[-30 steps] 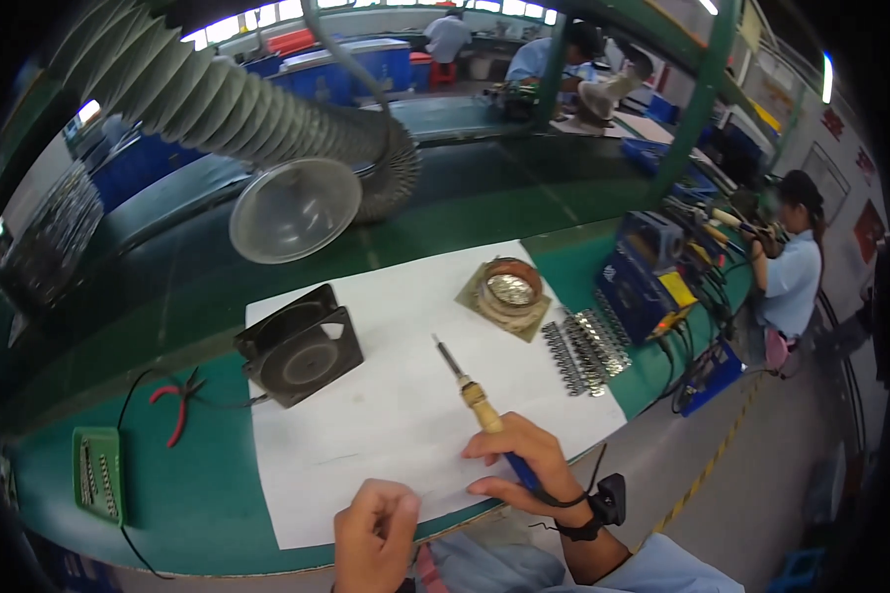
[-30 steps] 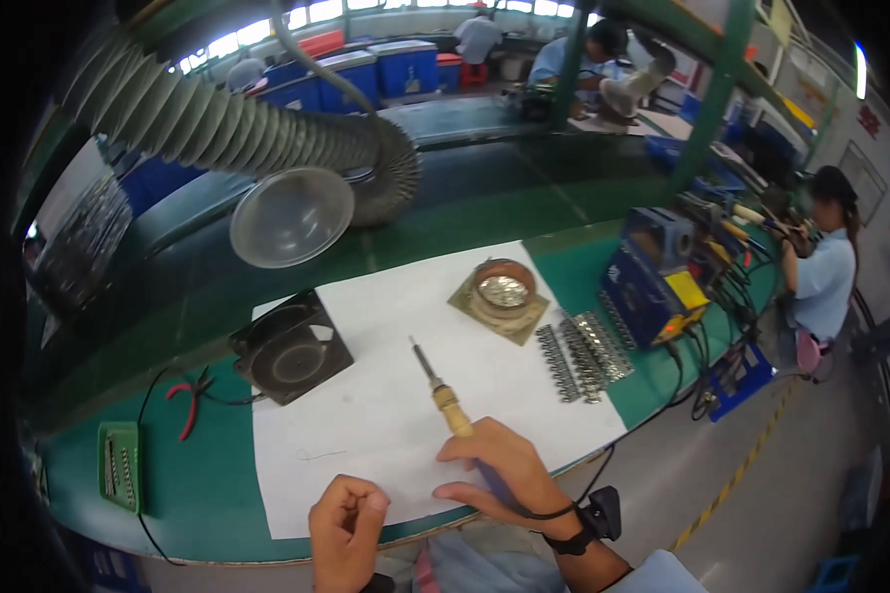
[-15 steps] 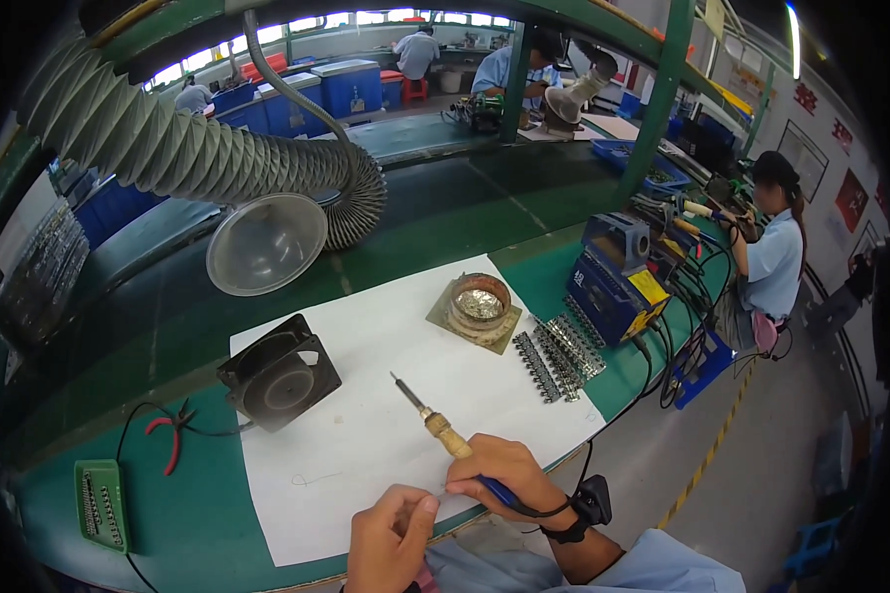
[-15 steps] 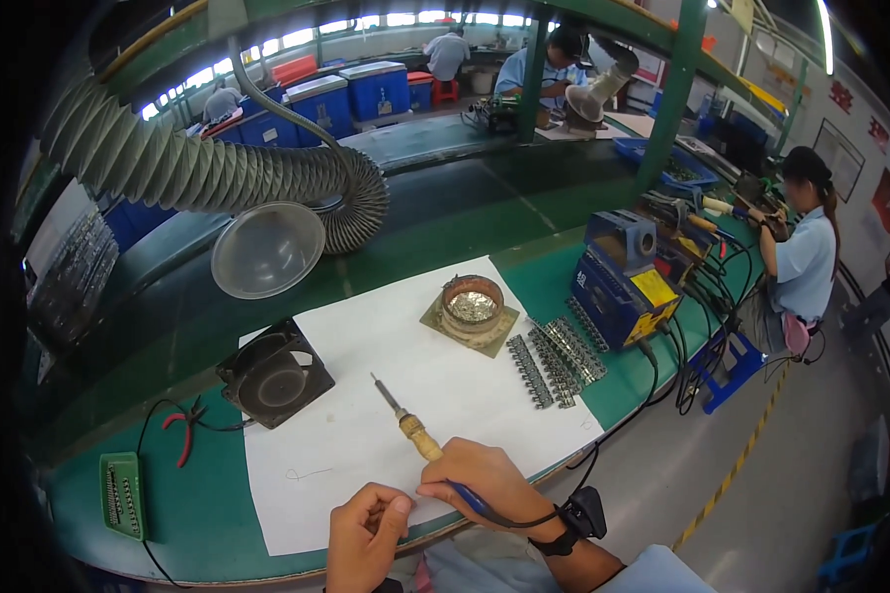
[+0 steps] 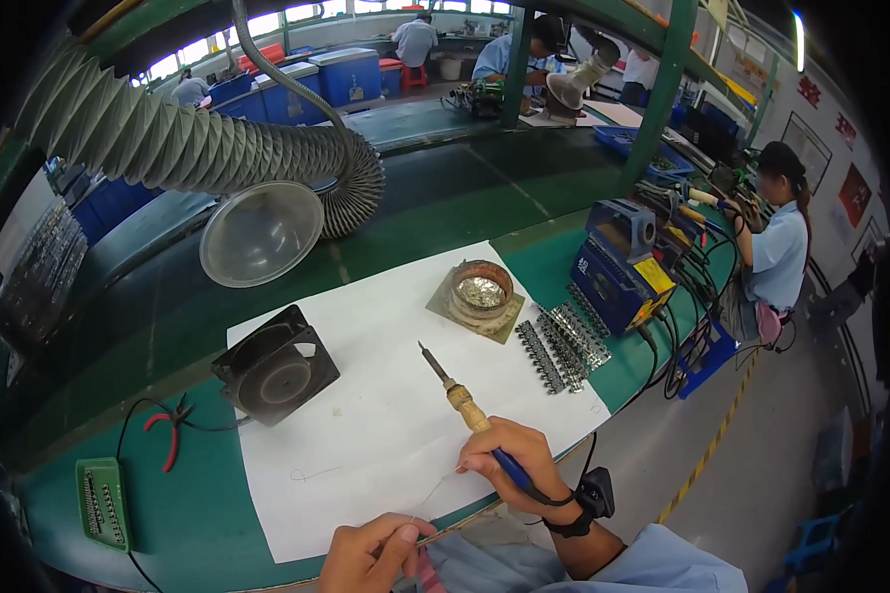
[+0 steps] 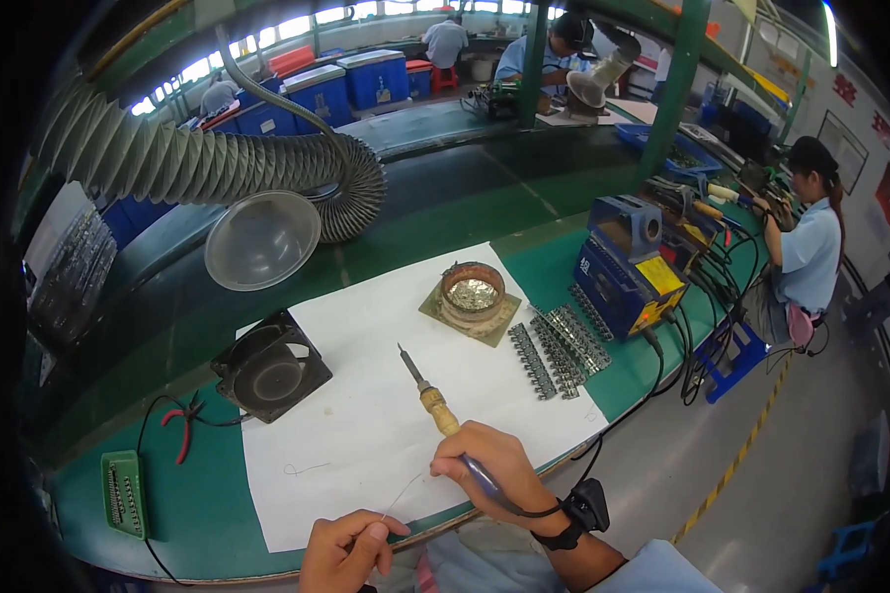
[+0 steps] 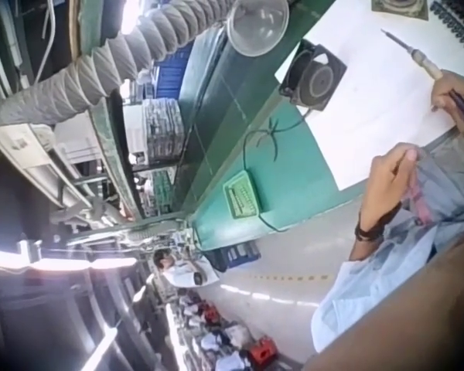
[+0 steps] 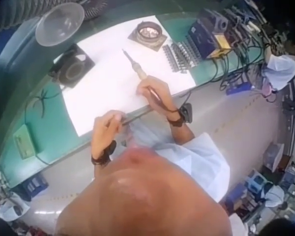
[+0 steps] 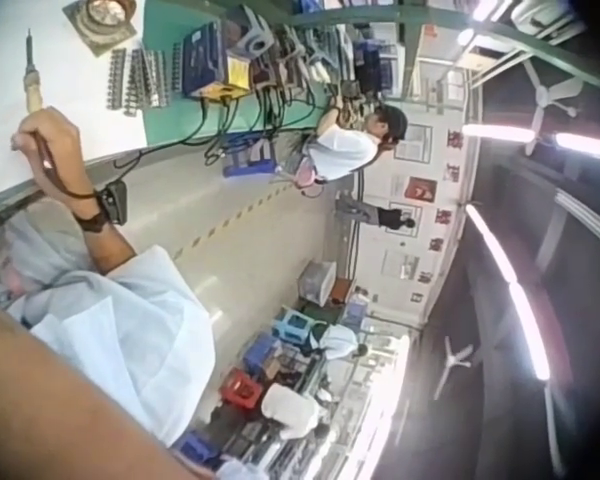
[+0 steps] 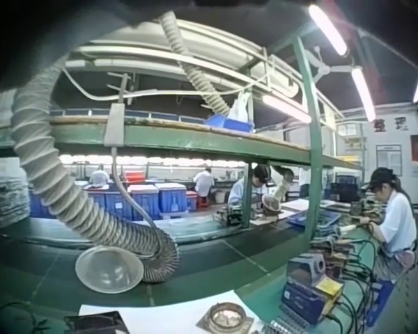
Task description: Soldering wire connections to a terminal block component.
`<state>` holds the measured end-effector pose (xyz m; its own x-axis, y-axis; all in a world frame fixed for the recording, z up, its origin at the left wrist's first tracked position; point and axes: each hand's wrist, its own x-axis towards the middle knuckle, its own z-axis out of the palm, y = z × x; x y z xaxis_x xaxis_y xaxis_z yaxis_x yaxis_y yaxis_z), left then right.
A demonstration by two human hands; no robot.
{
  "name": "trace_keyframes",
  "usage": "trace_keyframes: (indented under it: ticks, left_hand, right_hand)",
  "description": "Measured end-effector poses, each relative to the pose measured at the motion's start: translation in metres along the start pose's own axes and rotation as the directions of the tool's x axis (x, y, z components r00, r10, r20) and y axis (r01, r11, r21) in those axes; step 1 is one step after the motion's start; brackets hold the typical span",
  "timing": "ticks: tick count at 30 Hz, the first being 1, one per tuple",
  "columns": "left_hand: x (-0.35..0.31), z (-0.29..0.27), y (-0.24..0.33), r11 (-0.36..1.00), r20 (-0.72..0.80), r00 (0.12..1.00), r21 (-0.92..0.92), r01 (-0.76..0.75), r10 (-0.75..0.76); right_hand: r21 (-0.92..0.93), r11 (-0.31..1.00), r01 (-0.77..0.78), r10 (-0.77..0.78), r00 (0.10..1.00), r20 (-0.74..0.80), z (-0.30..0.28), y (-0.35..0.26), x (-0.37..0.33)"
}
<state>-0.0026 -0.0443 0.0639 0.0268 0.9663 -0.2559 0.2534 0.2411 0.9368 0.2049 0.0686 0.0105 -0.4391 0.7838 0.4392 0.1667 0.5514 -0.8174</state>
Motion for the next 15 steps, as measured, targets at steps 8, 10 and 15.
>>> trace_keyframes:
  ticks: [8,10,15]
  left_hand:
    - [-0.007,-0.002,0.001,0.969,0.015,0.993,-0.217,0.117,-0.117]
    - [-0.007,0.0,-0.005,0.988,-0.058,0.994,-0.126,0.089,-0.097]
    - [-0.008,-0.003,-0.011,1.0,-0.229,0.973,0.019,-0.004,0.008]
  right_hand:
    - [-0.01,0.997,0.081,-0.081,0.997,0.022,-0.001,-0.001,0.001]
    - [-0.043,0.995,0.092,-0.089,0.994,0.065,0.0,-0.001,0.002]
    - [-0.041,0.996,0.08,-0.077,0.995,0.06,0.0,0.0,0.002]
